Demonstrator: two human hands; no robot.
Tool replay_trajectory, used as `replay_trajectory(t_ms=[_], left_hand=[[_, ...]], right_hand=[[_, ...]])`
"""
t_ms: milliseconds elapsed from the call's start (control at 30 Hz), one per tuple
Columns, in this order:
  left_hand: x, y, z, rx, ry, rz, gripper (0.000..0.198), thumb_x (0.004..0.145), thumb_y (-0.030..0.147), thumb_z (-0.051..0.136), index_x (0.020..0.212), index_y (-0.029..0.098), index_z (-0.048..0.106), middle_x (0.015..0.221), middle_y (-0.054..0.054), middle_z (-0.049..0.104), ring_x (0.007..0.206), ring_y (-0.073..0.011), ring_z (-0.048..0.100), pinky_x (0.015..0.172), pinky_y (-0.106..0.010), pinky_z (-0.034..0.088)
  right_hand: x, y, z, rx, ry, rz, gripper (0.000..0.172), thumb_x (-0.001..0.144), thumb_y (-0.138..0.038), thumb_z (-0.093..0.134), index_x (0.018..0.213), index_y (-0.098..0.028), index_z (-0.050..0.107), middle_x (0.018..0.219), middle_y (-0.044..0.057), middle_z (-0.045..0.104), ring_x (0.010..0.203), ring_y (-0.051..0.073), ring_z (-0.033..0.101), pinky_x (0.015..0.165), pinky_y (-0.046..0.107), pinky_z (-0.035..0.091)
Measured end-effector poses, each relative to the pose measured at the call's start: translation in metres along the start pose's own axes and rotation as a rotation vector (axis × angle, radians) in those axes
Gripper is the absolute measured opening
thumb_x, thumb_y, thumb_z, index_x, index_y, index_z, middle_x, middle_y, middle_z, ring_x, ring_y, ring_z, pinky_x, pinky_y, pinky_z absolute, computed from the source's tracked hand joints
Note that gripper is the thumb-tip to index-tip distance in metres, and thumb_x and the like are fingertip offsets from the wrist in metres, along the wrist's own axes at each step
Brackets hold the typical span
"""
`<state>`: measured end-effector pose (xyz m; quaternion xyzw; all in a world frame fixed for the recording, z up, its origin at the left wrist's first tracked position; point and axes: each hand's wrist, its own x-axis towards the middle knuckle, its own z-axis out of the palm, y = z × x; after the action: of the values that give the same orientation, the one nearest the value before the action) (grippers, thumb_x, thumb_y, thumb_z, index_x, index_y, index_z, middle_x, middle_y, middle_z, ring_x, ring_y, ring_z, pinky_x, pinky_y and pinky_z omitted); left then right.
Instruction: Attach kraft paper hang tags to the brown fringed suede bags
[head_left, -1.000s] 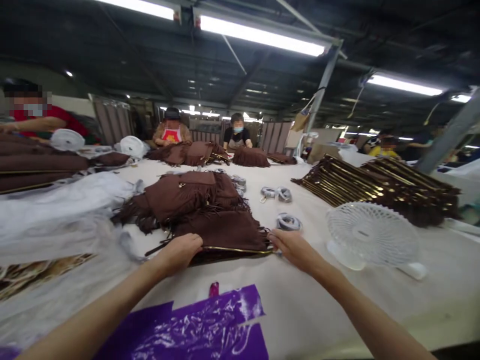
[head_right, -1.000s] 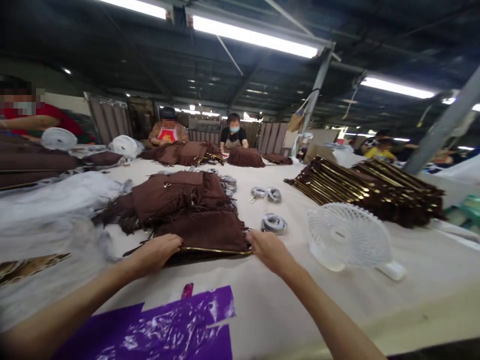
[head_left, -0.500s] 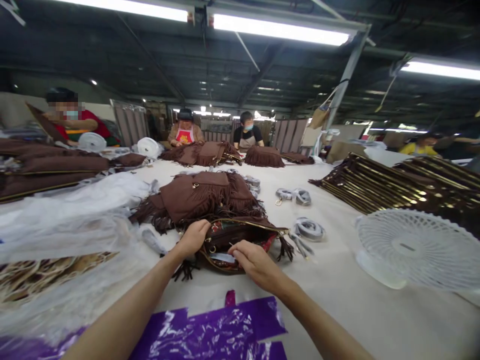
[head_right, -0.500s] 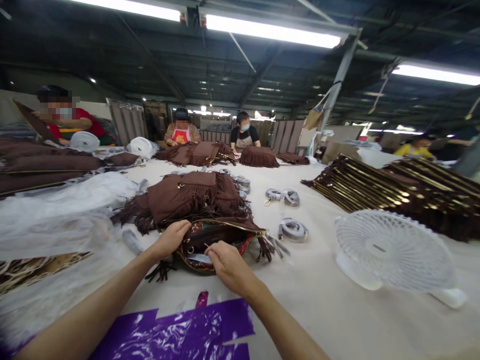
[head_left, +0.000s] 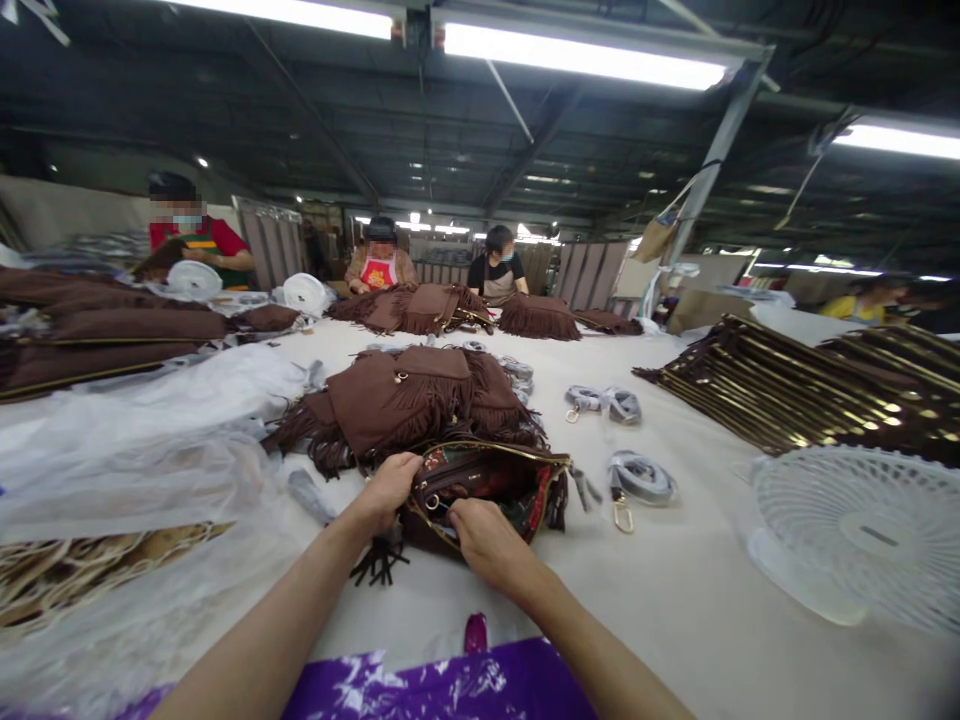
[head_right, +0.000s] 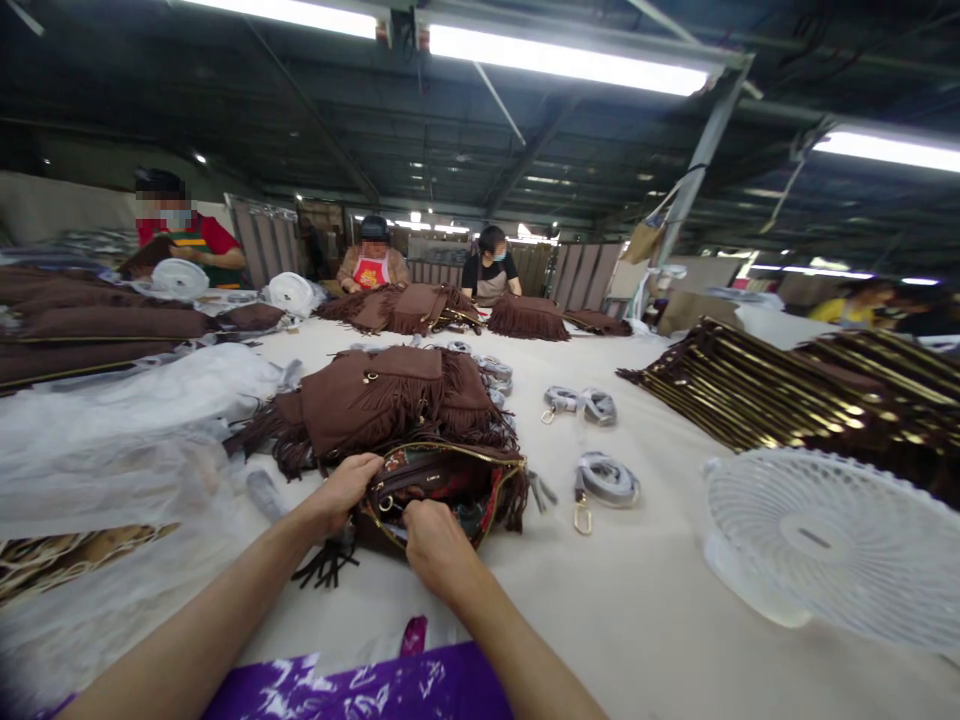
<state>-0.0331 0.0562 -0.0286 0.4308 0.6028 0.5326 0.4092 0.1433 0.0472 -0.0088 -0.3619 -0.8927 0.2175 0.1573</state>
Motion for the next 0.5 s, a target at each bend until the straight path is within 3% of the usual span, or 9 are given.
replay_trajectory(t_ms=[200, 367, 500], left_hand=[[0.001, -0.001, 0.001, -0.046, 0.017, -0.053, 0.024, 0.064, 0.041, 0.057, 0.061, 0.017, 0.058, 0.058, 0.002, 0.058, 0.055, -0.0145, 0.053, 0.050, -0.024, 0.043], [0.000, -0.001, 0.003, -0.058, 0.038, -0.064, 0.025, 0.065, 0.043, 0.055, 0.062, 0.018, 0.057, 0.057, 0.003, 0.056, 0.054, -0.0144, 0.051, 0.051, -0.024, 0.043], [-0.001, -0.001, 0.002, -0.037, 0.043, -0.058, 0.025, 0.065, 0.042, 0.054, 0.062, 0.018, 0.057, 0.057, 0.002, 0.055, 0.056, -0.0151, 0.051, 0.052, -0.025, 0.041]], right_hand=[[0.010, 0.000, 0.011, 0.105, 0.065, -0.085, 0.024, 0.088, -0.008, 0.043, 0.072, -0.019, 0.057, 0.080, 0.005, 0.067, 0.078, 0.017, 0.061, 0.070, 0.024, 0.038], [0.007, -0.006, 0.016, 0.224, 0.133, -0.024, 0.015, 0.086, -0.010, 0.042, 0.080, -0.022, 0.047, 0.053, -0.005, 0.056, 0.054, 0.015, 0.057, 0.058, 0.022, 0.040], [0.007, -0.010, 0.012, 0.364, 0.160, 0.007, 0.014, 0.085, -0.011, 0.042, 0.086, -0.024, 0.037, 0.042, -0.012, 0.048, 0.044, 0.014, 0.056, 0.057, 0.021, 0.042]])
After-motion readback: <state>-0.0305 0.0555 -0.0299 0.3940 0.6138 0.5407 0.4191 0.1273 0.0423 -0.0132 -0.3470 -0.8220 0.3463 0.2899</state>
